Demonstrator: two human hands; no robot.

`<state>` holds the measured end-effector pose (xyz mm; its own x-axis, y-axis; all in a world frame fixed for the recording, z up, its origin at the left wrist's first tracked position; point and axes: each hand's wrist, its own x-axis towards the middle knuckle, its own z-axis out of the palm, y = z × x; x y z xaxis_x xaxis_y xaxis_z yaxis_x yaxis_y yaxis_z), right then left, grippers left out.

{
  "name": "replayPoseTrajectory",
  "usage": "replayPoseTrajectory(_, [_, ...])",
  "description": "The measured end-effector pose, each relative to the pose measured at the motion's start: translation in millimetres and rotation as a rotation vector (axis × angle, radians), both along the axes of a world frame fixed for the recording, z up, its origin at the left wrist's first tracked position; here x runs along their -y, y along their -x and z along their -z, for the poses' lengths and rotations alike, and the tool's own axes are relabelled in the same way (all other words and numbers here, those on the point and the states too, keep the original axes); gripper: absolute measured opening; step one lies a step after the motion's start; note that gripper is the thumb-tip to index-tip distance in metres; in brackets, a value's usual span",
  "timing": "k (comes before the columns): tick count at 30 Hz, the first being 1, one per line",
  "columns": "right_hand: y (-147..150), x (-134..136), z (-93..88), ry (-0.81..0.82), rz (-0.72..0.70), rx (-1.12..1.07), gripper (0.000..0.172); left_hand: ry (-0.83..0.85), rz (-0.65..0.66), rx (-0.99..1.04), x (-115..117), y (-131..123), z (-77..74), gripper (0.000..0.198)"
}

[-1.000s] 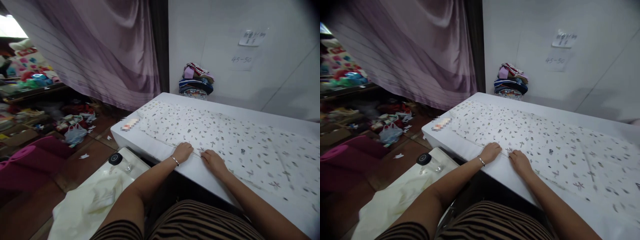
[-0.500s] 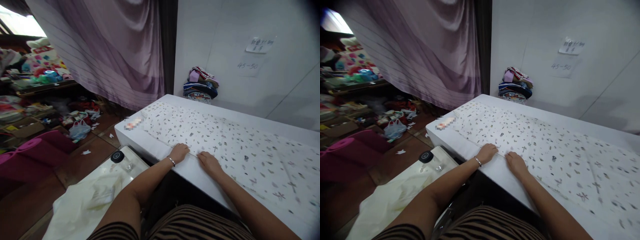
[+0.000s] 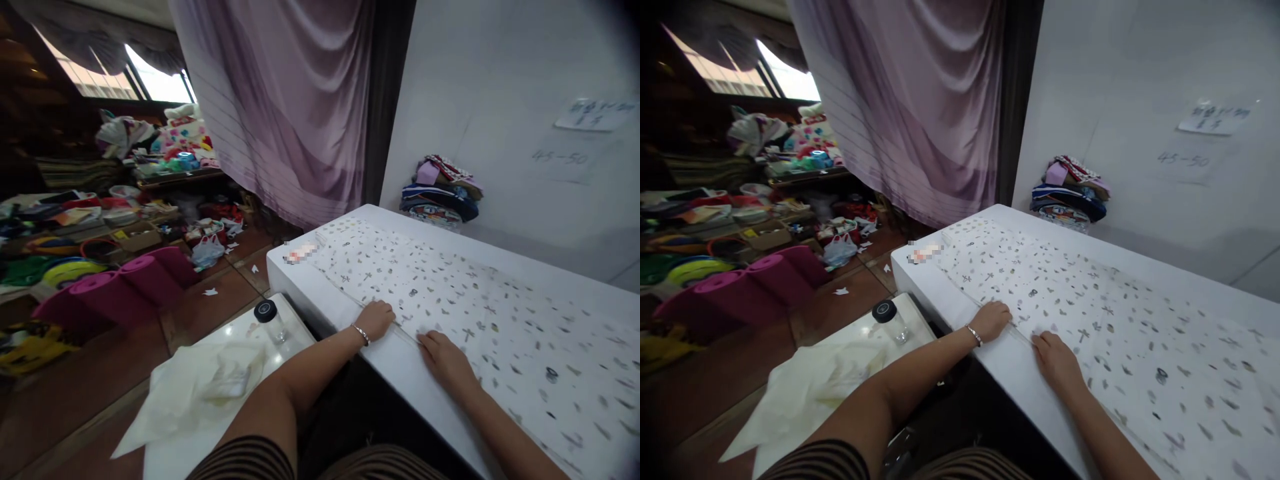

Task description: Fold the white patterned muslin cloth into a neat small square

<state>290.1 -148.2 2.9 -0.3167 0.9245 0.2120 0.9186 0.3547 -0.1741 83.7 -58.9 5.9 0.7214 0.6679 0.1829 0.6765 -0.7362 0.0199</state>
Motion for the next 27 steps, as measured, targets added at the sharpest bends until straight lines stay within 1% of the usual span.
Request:
replayPoseTrajectory(6, [1.4, -6.5, 16.3, -0.017, -0.036, -0.067, 0.033, -0.033, 0.079, -0.014, -2.6, 10.1, 6.3, 0.012])
replayPoseTrajectory(10, [-0.6, -8.0, 22.3, -0.035, -0.062, -0.119, 0.034, -0.037, 0.093, -0.01, -4.4, 13.9, 8.9, 0.012])
replayPoseTrajectory(17, [7.0, -14.6, 20.2, -0.05, -0.078, -0.127, 0.031, -0.042, 0.089, -0.002, -3.6, 14.8, 6.3, 0.012])
replayPoseTrajectory(21, [13.4, -17.0, 17.6, -0.04, -0.071, -0.072, 0.032, -0.056, -0.008, 0.005, -5.7, 19.3, 5.8, 0.01])
replayPoseTrajectory(23, [15.4, -16.6, 15.3, -0.027, -0.058, -0.039, 0.033, -0.047, -0.031, -0.001, -7.2, 22.7, 5.8, 0.01])
replayPoseTrajectory(27, [17.3, -14.1, 9.0, -0.017, -0.054, 0.005, 0.032, -0.014, -0.013, -0.007, -9.2, 28.3, 4.3, 0.014])
